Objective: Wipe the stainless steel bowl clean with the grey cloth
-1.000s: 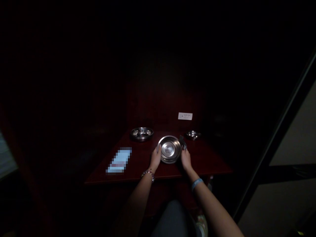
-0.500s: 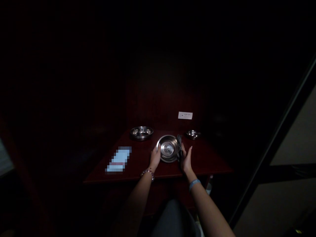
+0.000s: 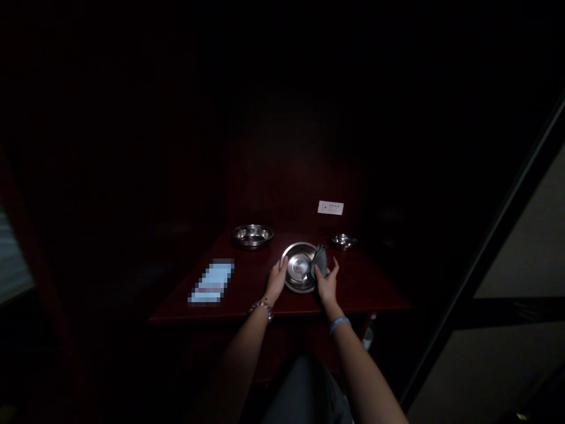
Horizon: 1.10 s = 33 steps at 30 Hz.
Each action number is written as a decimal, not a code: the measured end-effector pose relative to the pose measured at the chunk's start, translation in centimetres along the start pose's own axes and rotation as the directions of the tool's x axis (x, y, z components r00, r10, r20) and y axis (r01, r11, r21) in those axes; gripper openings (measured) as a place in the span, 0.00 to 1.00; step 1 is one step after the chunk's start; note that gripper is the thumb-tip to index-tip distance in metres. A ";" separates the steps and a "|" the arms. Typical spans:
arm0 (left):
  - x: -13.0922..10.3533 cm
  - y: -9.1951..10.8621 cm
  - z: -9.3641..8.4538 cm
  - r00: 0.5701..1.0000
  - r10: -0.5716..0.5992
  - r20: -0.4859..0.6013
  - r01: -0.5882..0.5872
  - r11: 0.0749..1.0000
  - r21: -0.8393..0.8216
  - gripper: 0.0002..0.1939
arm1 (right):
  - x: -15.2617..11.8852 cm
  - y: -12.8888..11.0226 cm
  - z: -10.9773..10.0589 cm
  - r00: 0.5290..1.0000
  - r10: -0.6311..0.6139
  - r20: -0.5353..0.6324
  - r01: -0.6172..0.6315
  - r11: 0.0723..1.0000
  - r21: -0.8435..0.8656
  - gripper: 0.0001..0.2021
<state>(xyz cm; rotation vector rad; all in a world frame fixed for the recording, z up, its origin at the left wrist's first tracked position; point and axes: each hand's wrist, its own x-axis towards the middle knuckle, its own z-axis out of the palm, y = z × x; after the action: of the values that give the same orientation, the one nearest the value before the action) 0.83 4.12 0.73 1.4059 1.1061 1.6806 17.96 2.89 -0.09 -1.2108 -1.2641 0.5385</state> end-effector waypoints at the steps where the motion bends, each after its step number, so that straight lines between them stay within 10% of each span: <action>1: 0.0 0.0 0.0 1.000 -0.001 0.002 0.001 1.000 -0.015 0.31 | 0.2 0.3 0.1 1.000 0.026 -0.015 -0.025 1.000 0.009 0.42; 20: -0.6 1.9 0.0 0.997 -0.078 -0.009 0.073 0.962 -0.264 0.33 | 0.6 0.2 0.4 0.996 0.051 -0.072 -0.036 0.981 0.192 0.27; 33: -0.4 1.7 -0.8 0.991 -0.098 -0.089 0.066 0.949 -0.309 0.27 | 0.6 0.4 0.6 0.996 0.087 0.036 -0.079 0.978 -0.193 0.26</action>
<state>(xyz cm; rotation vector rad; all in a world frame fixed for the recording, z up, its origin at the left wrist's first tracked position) 0.17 2.96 2.08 1.0740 0.8981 1.7924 17.67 3.74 -0.30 -1.4245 -1.3301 0.5155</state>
